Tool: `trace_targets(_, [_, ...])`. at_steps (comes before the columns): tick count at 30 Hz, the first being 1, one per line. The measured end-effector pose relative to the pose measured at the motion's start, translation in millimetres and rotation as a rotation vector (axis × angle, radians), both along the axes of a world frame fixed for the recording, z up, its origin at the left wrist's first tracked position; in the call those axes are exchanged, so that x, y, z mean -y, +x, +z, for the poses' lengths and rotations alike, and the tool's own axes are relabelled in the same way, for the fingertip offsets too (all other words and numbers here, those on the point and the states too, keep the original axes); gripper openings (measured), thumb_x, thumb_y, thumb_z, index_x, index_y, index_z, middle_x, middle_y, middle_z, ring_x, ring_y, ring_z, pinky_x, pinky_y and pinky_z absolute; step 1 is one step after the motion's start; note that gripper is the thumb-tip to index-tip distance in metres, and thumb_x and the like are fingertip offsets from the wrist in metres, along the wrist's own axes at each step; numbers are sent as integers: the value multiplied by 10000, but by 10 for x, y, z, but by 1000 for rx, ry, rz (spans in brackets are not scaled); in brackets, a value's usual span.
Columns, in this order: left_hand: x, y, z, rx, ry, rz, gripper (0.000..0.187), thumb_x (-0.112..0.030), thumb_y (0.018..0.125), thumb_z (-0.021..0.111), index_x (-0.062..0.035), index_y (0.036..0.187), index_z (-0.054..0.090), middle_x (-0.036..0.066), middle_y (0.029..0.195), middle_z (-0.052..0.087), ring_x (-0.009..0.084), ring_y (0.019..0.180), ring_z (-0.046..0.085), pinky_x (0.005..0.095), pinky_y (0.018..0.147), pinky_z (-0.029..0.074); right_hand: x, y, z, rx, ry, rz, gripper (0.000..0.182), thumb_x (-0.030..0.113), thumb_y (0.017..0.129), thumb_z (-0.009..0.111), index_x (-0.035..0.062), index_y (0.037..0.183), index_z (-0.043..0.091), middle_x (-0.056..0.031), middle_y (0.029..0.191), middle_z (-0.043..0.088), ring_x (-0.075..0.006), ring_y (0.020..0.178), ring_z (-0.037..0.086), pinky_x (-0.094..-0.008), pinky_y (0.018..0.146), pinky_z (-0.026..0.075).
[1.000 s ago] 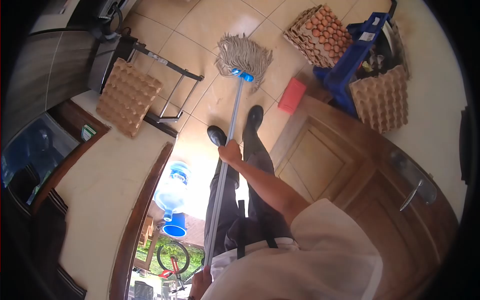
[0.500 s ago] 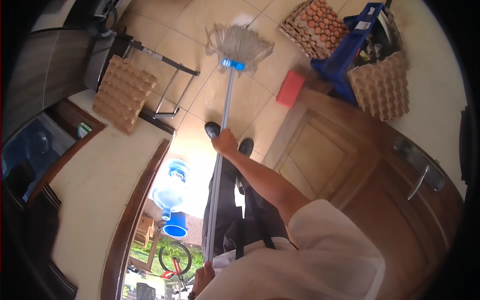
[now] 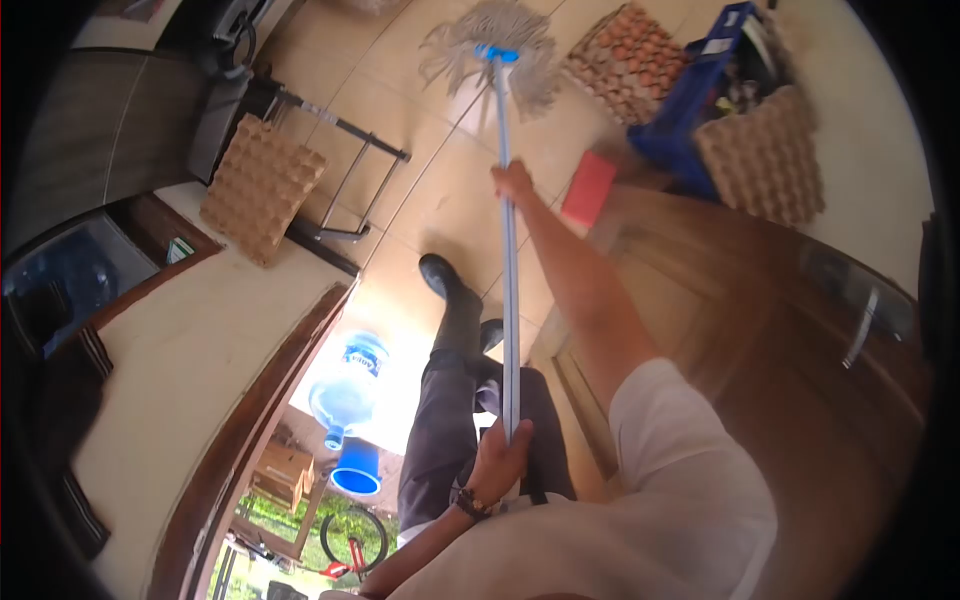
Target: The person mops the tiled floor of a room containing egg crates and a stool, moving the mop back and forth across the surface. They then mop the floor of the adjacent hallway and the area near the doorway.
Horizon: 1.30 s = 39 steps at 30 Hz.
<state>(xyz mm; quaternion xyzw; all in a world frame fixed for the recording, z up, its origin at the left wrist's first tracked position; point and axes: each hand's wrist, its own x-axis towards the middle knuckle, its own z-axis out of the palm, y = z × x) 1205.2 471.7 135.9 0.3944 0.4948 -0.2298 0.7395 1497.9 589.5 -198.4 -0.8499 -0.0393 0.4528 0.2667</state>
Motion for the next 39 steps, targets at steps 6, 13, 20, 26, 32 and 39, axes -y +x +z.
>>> trace_targets(6, [436,42,-125,230,517,-329,379,-384,935,410,-37,825,516,118,634,541,240,651,563,380,627,449,1448,-1025,2040,-177,168,-165,444,394,764,655,-7,895,520,-97,689,576,-178,575,580,-317,449,453])
trace_targets(13, [291,-79,-684,801,1150,-891,355,-363,908,424,-57,930,604,188,653,544,335,740,540,453,738,427,2538,-2011,4044,-384,173,-256,569,344,812,621,-36,1171,396,-138,852,579,-197,626,593,-318,511,503])
trace_targets(20, [-78,393,-505,640,812,-676,506,-534,856,447,-85,969,650,198,843,643,355,822,587,383,808,448,2756,-2389,4250,-42,162,-291,356,259,838,559,-85,931,573,-159,779,600,-199,579,580,-340,495,450])
trace_targets(26, [-504,869,268,960,1400,-596,709,-496,599,738,-171,1188,514,198,1315,379,389,1234,319,498,1031,242,3440,-2765,6636,316,-42,-156,365,280,830,611,5,1069,593,-189,1006,593,-298,978,556,-357,874,412])
trace_targets(32, [-118,1123,249,1522,1055,-1082,206,-314,706,672,-135,772,596,48,938,612,249,1084,522,486,1062,240,3795,-3225,8064,451,-157,65,333,171,830,626,19,1121,574,-103,866,612,-176,778,593,-290,684,468])
trace_targets(39, [124,720,-495,1231,747,-1314,164,-246,690,595,-84,703,570,124,689,583,313,770,576,426,699,466,3280,-2949,7581,-258,-88,-446,309,212,889,553,-13,1101,550,-13,613,529,-74,522,489,-234,464,410])
